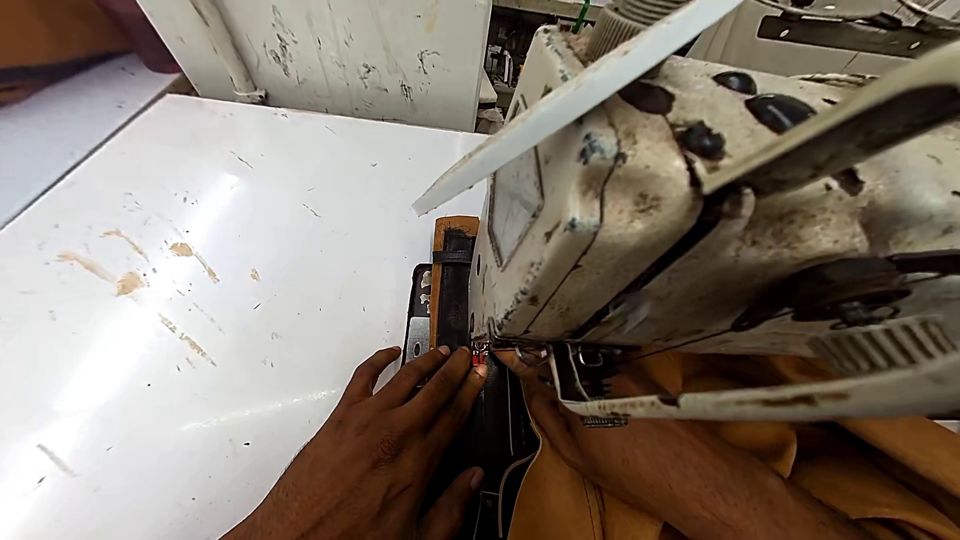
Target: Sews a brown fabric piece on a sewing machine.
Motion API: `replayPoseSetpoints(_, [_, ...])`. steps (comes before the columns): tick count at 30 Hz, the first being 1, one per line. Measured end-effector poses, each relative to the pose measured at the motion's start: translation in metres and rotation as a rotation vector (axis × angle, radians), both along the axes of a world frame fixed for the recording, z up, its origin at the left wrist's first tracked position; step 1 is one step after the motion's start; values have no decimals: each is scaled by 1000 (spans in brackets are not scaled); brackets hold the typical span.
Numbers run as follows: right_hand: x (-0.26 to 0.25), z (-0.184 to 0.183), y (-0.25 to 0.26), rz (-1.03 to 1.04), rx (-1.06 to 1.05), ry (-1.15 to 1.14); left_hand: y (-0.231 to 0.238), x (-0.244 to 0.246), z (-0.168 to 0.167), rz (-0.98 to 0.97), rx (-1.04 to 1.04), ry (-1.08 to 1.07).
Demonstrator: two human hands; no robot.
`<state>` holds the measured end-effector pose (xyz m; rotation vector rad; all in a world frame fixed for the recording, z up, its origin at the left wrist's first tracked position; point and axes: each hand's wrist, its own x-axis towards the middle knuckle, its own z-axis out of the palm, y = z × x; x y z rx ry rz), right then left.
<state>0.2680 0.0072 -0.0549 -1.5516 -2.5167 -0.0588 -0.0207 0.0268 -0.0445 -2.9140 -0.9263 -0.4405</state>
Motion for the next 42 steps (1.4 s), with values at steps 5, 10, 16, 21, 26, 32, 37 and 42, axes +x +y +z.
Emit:
replayPoseSetpoints(5, [-14,28,-8,10,-28,-43,0,0,-1,0,-14,-14])
replayPoseSetpoints(10, [-40,87,-30,96,-106,-109,-6,-4,-1,-34,-87,-184])
replayPoseSetpoints(16, [-50,96,-64,150,-444,-139,-12,-3,3,-250,-80,-270])
replayPoseSetpoints(21, [-46,75,-72,117,-286,-121,-12,-7,7,-269,-108,-234])
replayPoseSetpoints(26, [-48,73,-72,119,-246,-127,-10,-10,9,-215,-128,-285])
replayPoseSetpoints(32, [-48,74,-71,125,-271,-133,-8,-8,5,-169,-131,-350])
replayPoseSetpoints(37, [-47,70,-71,122,-240,-128,-10,-6,1,-168,-127,-344])
replayPoseSetpoints(42, [-36,90,-82,106,-50,8,-11,-3,-2,-122,-137,-313])
